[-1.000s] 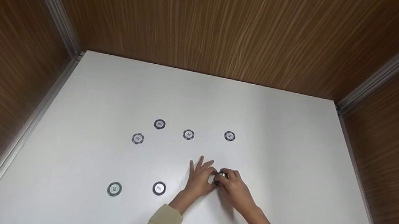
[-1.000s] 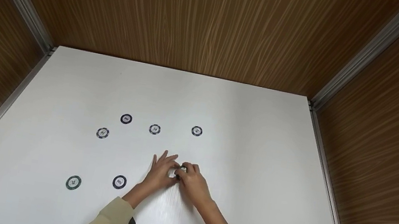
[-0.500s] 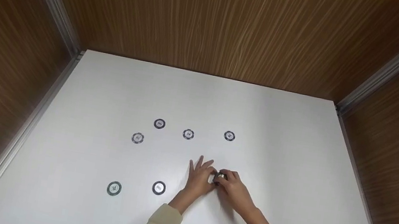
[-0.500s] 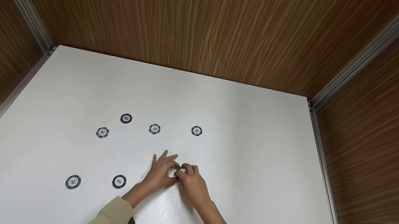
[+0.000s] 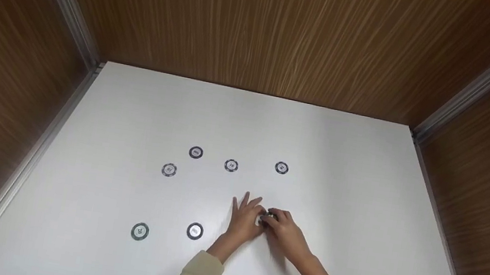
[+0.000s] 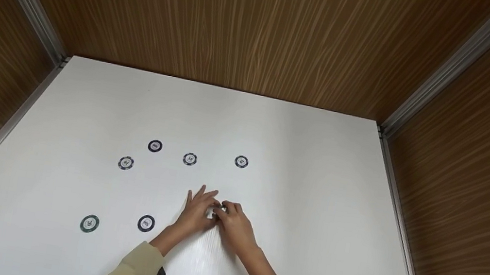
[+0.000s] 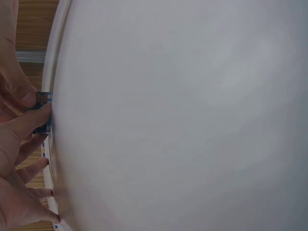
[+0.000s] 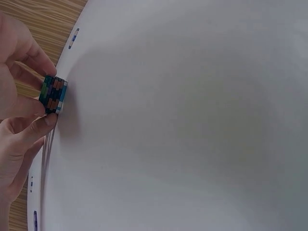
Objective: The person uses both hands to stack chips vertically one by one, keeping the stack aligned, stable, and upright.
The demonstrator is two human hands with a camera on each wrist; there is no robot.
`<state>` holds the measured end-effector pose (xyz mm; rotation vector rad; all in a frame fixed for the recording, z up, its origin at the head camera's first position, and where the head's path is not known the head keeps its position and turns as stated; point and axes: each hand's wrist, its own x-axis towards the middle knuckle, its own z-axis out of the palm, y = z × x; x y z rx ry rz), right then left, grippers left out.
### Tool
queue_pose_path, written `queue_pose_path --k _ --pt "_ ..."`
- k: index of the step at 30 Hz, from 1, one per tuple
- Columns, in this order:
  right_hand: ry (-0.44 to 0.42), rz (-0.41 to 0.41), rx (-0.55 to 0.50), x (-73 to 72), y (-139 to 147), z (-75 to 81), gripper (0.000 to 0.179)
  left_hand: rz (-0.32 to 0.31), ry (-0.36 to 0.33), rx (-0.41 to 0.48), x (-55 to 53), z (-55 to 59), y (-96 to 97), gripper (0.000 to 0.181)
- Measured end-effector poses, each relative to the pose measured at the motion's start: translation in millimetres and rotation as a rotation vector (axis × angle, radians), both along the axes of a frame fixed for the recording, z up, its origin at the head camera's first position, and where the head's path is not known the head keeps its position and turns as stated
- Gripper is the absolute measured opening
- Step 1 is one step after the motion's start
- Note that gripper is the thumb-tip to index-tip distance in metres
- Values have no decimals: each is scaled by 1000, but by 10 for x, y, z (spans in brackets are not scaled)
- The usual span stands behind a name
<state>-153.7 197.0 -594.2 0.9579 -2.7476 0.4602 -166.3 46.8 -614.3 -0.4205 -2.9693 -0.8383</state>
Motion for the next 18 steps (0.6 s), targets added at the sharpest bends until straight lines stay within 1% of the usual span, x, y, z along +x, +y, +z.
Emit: queue_pose_path --k 4,9,13,18 --pt "2 3 -19 -4 0 -11 28 -1 -18 0 0 1 5 29" --pt "10 11 -44 -26 -1 -29 28 -3 19 -16 0 2 1 29" --pt "9 0 -38 -33 -6 -35 29 -3 51 -18 8 0 -1 31" --pt "-2 -6 -38 -38 -13 -28 30 -2 56 -10 8 -3 -5 32"
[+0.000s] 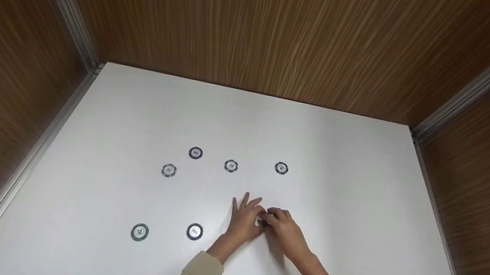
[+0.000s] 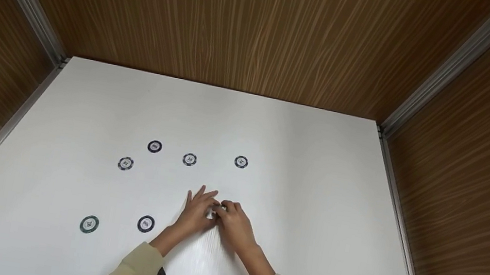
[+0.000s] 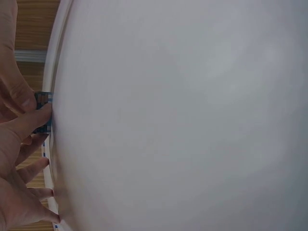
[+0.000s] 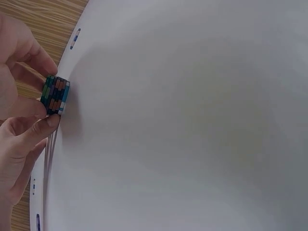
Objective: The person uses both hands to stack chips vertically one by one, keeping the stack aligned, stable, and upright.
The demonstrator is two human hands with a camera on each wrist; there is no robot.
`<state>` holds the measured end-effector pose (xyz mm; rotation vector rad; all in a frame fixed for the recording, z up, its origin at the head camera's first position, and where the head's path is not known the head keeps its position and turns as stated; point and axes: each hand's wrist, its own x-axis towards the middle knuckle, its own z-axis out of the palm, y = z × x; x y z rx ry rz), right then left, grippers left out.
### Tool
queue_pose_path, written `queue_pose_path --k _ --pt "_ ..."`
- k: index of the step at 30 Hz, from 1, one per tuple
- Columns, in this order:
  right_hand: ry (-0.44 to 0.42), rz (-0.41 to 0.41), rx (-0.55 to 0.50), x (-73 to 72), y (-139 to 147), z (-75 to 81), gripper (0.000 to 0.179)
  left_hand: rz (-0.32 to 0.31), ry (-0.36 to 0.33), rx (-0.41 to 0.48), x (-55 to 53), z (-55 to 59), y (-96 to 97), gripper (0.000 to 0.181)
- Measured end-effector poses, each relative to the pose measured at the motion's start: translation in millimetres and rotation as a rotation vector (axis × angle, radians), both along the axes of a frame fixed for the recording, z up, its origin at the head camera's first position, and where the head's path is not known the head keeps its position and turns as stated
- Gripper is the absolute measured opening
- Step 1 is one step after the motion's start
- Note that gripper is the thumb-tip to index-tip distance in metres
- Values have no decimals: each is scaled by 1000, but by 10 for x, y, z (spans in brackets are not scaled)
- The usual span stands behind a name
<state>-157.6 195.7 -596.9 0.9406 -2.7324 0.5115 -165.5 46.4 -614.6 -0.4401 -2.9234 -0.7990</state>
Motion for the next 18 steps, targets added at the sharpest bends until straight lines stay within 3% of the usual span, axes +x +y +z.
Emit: queue_pose_path --k 9,14,18 --pt "-47 -31 -32 12 21 -39 40 -1 -19 30 -3 -1 5 33" --pt "-136 -97 -95 34 59 -103 47 -3 -56 48 -4 8 8 37" --pt "-227 -163 -145 26 93 -129 50 -2 -48 56 -2 7 0 37"
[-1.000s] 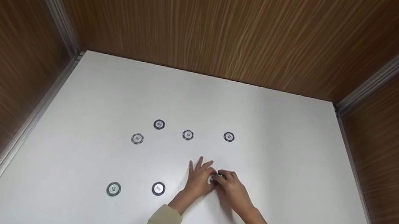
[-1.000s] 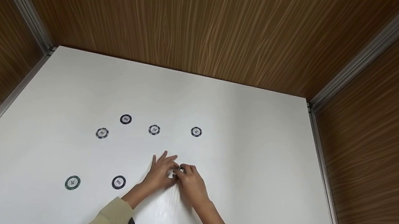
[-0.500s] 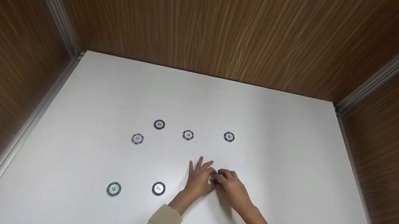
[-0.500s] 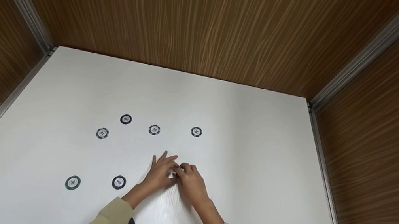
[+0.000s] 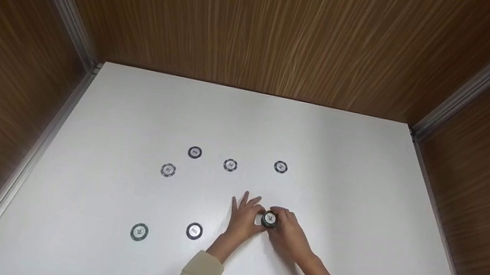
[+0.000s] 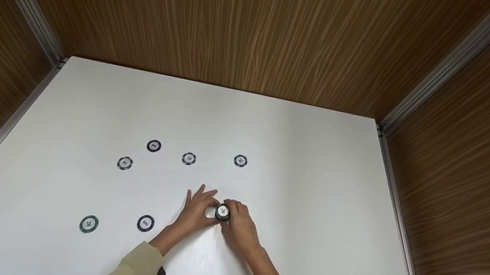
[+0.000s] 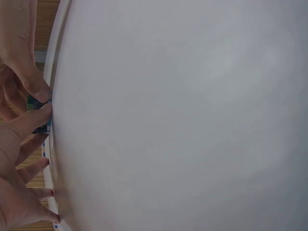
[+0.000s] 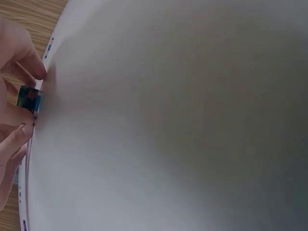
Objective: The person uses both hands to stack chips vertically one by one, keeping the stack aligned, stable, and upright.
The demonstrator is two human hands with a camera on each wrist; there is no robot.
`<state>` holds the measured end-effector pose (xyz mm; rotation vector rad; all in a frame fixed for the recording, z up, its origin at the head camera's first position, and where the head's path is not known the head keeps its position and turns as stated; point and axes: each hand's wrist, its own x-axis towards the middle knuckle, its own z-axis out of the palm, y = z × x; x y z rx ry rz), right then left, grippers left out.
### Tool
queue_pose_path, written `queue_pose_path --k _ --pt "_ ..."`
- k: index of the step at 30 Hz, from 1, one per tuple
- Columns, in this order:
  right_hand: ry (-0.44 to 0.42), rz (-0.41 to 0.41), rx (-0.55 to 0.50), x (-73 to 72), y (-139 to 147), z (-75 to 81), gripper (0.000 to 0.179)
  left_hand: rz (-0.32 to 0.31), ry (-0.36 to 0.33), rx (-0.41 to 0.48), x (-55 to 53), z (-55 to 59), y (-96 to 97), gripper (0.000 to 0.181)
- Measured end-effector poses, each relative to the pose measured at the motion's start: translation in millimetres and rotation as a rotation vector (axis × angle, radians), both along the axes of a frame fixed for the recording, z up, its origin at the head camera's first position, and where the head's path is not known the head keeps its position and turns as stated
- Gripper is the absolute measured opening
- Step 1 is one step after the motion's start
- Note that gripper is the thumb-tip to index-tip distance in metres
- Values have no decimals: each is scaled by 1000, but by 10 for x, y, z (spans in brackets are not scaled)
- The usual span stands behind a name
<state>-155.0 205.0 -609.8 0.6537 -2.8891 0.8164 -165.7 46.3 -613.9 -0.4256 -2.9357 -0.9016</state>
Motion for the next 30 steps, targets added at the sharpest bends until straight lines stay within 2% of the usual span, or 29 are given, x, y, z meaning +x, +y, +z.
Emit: queue_pose_path --k 5,13,19,24,30 --pt "-99 -10 -76 -54 56 -21 52 -1 1 0 2 -6 -8 37" --pt "-232 14 -144 -154 124 -60 42 -6 -31 -7 -1 -10 -2 37" --pt "-209 41 -177 -184 140 -59 42 -10 -32 -20 -11 10 -1 38" --pt "-174 57 -164 -197 142 -59 43 -18 -29 -14 -12 14 -6 37" --pt "-179 36 -152 -205 134 -49 45 -35 -59 -15 -19 51 -28 38"
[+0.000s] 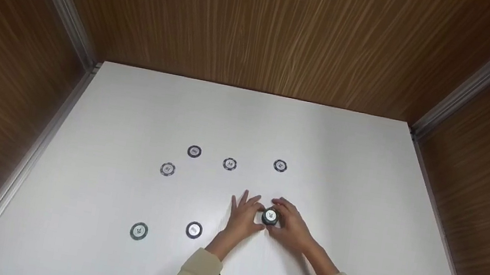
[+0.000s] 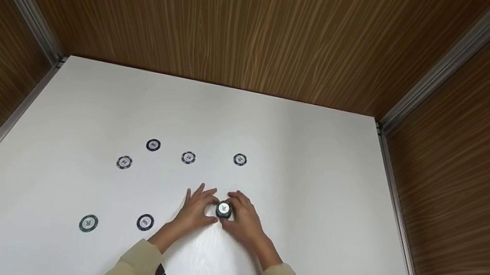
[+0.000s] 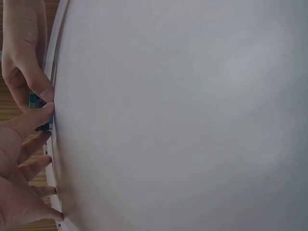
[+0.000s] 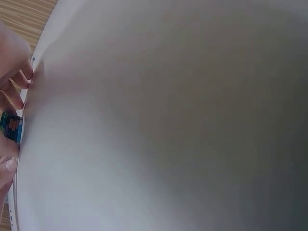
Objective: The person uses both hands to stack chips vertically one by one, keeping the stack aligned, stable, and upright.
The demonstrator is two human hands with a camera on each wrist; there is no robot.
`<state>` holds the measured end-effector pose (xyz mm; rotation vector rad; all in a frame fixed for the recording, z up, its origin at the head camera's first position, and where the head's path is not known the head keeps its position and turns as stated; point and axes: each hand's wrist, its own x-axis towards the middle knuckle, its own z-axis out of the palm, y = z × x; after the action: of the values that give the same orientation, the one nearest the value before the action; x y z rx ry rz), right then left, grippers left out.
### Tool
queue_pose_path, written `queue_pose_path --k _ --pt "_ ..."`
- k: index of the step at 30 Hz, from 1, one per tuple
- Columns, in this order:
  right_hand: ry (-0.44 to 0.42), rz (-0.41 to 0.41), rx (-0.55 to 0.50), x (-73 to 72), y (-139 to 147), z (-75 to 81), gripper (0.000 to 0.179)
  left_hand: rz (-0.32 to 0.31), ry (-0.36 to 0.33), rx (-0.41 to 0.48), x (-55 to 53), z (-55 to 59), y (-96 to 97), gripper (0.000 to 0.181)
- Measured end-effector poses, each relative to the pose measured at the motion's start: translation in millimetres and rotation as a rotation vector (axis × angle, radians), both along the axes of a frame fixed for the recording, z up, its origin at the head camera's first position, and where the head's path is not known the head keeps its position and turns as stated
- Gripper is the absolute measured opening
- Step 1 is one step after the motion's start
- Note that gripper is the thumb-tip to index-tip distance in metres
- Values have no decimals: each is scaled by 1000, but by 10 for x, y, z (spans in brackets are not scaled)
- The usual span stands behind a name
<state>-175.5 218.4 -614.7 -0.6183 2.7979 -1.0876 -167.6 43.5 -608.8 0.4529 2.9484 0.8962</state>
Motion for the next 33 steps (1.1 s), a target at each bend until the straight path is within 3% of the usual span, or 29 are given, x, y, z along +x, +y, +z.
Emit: queue_pose_path --k 5,9,14,20,27,33 --pt "-20 -13 25 -39 -32 -5 48 30 -69 14 -47 98 -50 42" --pt "-27 -26 27 -67 -54 -5 52 69 -44 3 -154 181 -123 42" --pt "-55 -31 30 -76 -62 -7 53 88 41 -62 -353 255 -297 43" --pt "-49 -25 20 -82 -65 -33 52 121 -6 -215 -631 326 -499 49" --pt "-56 -42 30 -87 -71 -37 55 122 2 -340 -830 287 -641 50" --pt "-44 -40 18 -65 -55 -38 56 50 43 -320 -872 204 -762 41"
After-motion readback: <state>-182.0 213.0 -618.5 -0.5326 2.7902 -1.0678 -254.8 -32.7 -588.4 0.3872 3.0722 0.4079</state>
